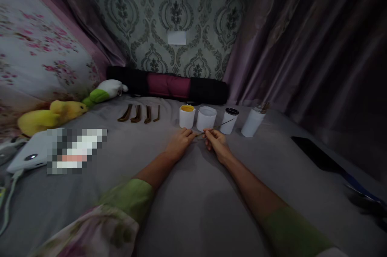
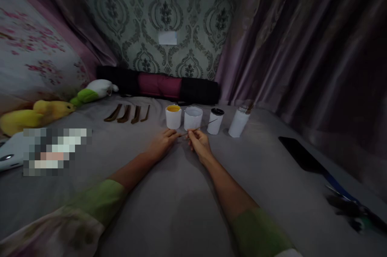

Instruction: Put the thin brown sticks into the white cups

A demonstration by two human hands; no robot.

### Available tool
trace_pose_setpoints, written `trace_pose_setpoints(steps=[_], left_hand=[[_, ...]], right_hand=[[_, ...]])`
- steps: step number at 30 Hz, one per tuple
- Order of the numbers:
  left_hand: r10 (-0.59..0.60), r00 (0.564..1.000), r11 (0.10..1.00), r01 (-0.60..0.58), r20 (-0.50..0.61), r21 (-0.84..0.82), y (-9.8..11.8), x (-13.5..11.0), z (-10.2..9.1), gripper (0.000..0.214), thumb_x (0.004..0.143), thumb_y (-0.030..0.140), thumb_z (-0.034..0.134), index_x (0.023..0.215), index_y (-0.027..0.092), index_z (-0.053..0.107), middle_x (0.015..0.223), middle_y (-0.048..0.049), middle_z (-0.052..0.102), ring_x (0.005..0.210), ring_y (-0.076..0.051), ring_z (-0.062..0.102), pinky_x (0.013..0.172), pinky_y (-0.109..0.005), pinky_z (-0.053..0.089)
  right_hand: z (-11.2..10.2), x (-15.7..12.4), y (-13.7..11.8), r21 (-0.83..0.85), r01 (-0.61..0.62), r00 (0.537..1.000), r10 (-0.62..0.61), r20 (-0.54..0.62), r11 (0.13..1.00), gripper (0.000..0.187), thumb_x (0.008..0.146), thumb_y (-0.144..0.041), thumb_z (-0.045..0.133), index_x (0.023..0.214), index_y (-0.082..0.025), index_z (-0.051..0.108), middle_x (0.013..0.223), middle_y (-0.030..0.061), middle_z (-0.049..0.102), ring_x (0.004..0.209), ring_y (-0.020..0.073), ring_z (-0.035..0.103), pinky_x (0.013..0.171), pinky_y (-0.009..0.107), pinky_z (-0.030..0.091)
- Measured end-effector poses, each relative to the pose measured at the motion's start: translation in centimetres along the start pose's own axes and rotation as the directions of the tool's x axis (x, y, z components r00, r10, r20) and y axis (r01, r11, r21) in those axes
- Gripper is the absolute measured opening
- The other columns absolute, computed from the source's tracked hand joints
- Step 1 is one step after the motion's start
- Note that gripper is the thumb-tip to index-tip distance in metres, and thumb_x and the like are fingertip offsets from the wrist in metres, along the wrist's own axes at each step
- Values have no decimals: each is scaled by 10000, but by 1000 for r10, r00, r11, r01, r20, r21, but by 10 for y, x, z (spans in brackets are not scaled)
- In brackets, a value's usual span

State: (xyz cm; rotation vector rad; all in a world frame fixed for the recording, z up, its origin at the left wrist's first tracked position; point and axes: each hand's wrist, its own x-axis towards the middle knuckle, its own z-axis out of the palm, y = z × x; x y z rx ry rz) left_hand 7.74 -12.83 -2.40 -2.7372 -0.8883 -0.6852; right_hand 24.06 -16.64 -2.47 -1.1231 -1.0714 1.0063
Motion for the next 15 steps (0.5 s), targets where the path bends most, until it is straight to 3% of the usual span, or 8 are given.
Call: trace_pose_setpoints(steps=[10,15], left_hand=[[-30,1000,998,30,0,-60,1,-1,-1,301,854,175,364,1088,153,552,912,-85,559,892,-191,468,787,-318,396],[-41,999,985,40,-3,-170,1,-2,0,313,832,143,373,1083,159,558,939,-83,558,897,-186,476,788,-316,404]], right_hand=[[-1,1,3,-21,5,1000,-5,-21,1000,401,688,-497,571,870,-140,583,706,8,564,439,45,421,312,164,286],[-1,2,4,-17,1,1000,-2,-22,1000,403,686,-493,572,873,-136,582,690,3,557,430,42,411,314,163,293]])
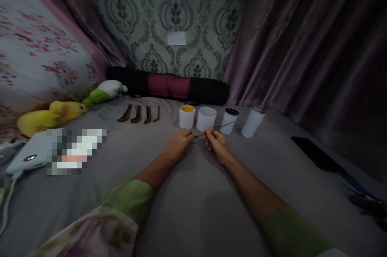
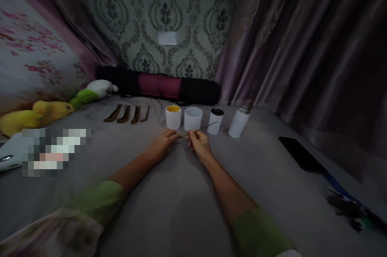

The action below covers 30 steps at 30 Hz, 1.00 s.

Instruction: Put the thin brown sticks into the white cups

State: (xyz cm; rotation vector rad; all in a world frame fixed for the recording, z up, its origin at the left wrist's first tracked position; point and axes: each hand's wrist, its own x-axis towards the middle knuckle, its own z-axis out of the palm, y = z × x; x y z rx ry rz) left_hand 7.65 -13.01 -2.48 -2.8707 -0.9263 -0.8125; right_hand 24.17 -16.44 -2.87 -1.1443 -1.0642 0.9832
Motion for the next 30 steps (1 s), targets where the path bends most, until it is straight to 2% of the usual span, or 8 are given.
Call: trace_pose_setpoints(steps=[7,13,15,20,26,30], left_hand=[[-52,994,940,17,-96,-340,-4,-1,10,293,837,147,366,1043,160,574,925,-81,590,893,-160,525,807,-309,415],[-291,956,789,213,-45,-576,-5,4,18,227,787,163,458,954,155,611,917,-60,630,865,-159,554,785,-302,430],[-371,928,694,284,9,-661,-3,5,18,204,772,160,475,919,151,616,852,-44,637,798,-147,561,725,-276,444],[-502,841,361,417,202,-834,4,10,15,184,767,155,481,919,119,577,662,5,575,521,-73,501,477,-188,401],[-492,812,88,407,315,-909,7,12,16,159,789,168,482,897,99,575,699,-21,590,494,-59,520,436,-180,406],[-481,769,-76,442,421,-894,10,13,15,161,801,204,505,878,91,590,692,-37,603,491,-57,530,441,-176,415]], right_hand=[[0,-1,-2,-12,-22,999,21,-25,1000,410,669,-501,571,851,-134,577,651,-6,554,407,39,402,314,165,281],[-1,1,1,-28,-17,998,15,-59,999,401,676,-506,553,847,-144,573,614,-26,529,396,46,399,306,167,276],[-2,3,3,-32,-6,997,4,-79,999,411,673,-519,553,838,-143,574,609,-26,523,394,48,400,303,170,271],[-4,4,3,-42,28,991,-33,-128,999,431,660,-544,557,825,-147,571,595,-23,520,403,60,409,311,180,277],[-5,3,2,-53,42,987,-50,-150,998,390,681,-524,539,828,-163,558,579,-36,497,383,56,385,312,181,266],[-5,3,3,-81,50,986,-62,-155,995,367,705,-500,516,833,-158,553,576,-36,481,396,59,394,314,175,270]])
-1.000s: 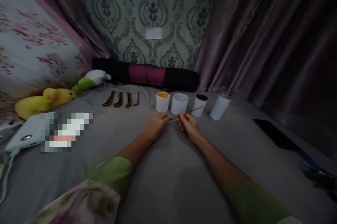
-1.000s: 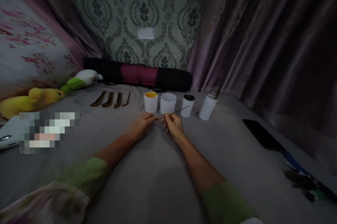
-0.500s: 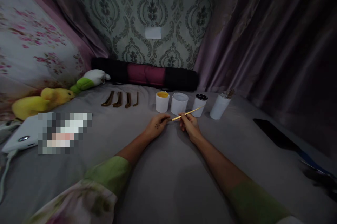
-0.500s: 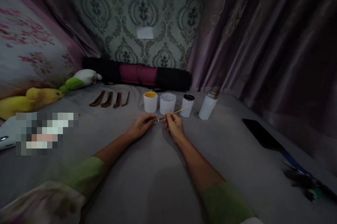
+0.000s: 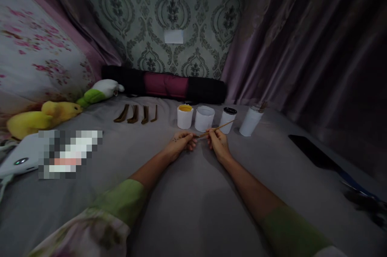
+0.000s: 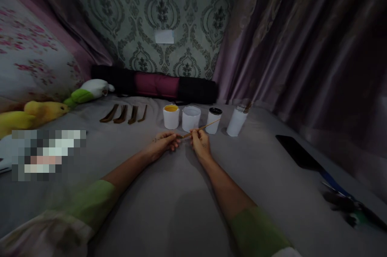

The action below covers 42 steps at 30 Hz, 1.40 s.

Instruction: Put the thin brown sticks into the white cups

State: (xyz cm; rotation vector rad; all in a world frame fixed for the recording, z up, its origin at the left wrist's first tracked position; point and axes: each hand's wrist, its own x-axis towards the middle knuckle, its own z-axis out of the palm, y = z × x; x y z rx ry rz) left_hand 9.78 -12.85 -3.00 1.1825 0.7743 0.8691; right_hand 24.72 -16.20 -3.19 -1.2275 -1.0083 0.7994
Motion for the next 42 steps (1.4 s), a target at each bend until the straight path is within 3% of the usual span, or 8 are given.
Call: trace_pose_setpoints(steps=[6,17,42], left_hand=[[-130,990,983,135,44,-122,6,-4,2,157,827,170,474,860,84,601,694,-58,624,525,-63,550,467,-166,425],[-228,965,939,254,133,-234,3,-1,-1,152,811,91,466,844,79,615,714,-72,643,566,-69,568,506,-160,447],[-282,945,910,319,167,-265,11,-5,-1,95,789,80,501,823,63,587,714,-82,638,558,-67,564,492,-138,451]], right_hand=[[-1,0,2,-30,21,1000,-20,21,999,349,715,-479,502,836,-157,560,581,-34,486,413,64,401,324,179,277],[-2,-1,1,-85,47,997,-42,59,995,350,730,-478,492,836,-155,576,588,-32,496,416,67,409,329,186,278],[-20,7,-13,15,-17,999,18,-36,1000,341,707,-470,523,820,-153,573,595,-32,489,418,47,411,317,157,274]])
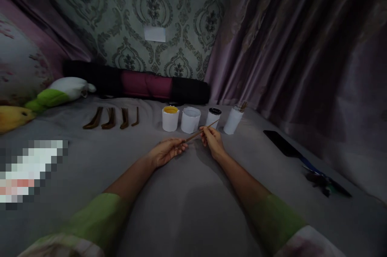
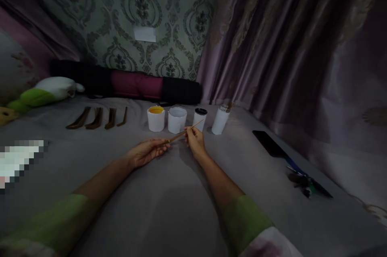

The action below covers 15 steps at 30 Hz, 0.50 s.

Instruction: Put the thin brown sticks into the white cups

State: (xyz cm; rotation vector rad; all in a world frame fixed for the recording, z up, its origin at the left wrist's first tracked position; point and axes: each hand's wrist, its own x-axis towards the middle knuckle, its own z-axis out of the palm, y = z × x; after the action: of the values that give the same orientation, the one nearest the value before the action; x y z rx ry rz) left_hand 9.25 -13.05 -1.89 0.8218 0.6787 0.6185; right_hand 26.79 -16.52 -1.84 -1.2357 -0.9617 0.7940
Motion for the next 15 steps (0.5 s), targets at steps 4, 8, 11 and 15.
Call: trace_pose_setpoints(steps=[4,8,11,15], left_hand=[[2,1000,1000,-2,0,-3,-1,2,-3,95,784,83,508,837,64,584,726,-90,644,570,-73,570,510,-146,459],[7,1000,1000,-7,6,-13,-2,3,-4,106,788,81,498,847,61,583,731,-95,647,576,-76,572,513,-148,458],[6,1000,1000,-6,3,-12,-2,2,-3,116,791,76,488,849,59,588,732,-97,647,578,-78,573,517,-150,460],[10,1000,1000,-10,-4,-14,-2,1,-2,122,786,71,493,851,54,595,733,-99,646,588,-82,576,535,-159,468]], right_hand=[[-7,2,-4,28,23,999,-23,-27,999,336,698,-471,536,800,-154,577,597,-33,488,422,51,409,315,161,268],[-13,4,-8,16,32,998,-31,-53,999,322,709,-465,517,793,-160,575,603,-33,494,431,55,413,322,167,275],[-17,5,-12,3,32,997,-31,-72,999,317,717,-460,501,791,-159,569,601,-32,497,427,56,407,322,171,274],[-22,7,-17,2,40,995,-40,-96,999,312,721,-457,499,775,-157,563,596,-30,503,419,56,409,324,177,280]])
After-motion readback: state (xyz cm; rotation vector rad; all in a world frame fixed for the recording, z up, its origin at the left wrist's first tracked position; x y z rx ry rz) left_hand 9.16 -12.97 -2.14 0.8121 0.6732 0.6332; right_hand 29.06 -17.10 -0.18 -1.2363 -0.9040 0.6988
